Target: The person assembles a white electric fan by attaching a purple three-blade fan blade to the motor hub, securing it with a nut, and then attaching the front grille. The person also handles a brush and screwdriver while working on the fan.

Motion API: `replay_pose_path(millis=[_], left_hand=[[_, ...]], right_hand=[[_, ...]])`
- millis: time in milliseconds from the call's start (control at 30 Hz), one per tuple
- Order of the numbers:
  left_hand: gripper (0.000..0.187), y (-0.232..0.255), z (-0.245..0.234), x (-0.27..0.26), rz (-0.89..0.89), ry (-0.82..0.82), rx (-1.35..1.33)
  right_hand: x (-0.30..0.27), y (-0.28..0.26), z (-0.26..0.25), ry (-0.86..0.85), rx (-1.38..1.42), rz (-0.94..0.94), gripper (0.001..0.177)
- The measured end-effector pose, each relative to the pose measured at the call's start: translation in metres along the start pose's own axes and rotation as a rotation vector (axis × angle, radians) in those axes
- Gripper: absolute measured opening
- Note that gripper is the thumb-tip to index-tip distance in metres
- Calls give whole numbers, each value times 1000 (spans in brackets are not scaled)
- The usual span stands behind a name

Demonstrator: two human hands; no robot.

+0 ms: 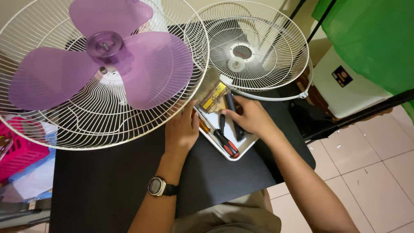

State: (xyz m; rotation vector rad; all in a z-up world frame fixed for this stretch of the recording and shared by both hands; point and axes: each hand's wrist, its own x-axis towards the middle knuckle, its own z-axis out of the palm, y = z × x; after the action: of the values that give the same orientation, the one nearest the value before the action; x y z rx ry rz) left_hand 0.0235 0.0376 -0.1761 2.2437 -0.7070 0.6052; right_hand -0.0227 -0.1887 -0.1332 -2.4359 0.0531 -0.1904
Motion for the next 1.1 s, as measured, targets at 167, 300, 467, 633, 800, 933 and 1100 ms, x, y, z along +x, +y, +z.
replay_pose_path(millis=[167,300,467,633,800,933,1100], left_hand=[[37,7,-2,4,37,16,-115],[35,20,-1,5,50,-36,-143],[34,48,-3,18,124,-42,-128],[33,91,-31,30,211,15,-345],[29,122,-78,41,229,9,-460],[22,117,-116,49,227,27,-264],[18,77,-155,63,290,188,-37]], right_hand=[[-6,-16,-5,115,25,-69,49],[-8,-16,-15,236,33,-162,33],[1,-15,-31,281,192,-168,26],[5,-15,-44,307,214,-233,23],[11,-28,-58,269,288,-216,20],[16,-54,-62,244,318,-263,21],[26,-104,-61,319,105,-477,19]])
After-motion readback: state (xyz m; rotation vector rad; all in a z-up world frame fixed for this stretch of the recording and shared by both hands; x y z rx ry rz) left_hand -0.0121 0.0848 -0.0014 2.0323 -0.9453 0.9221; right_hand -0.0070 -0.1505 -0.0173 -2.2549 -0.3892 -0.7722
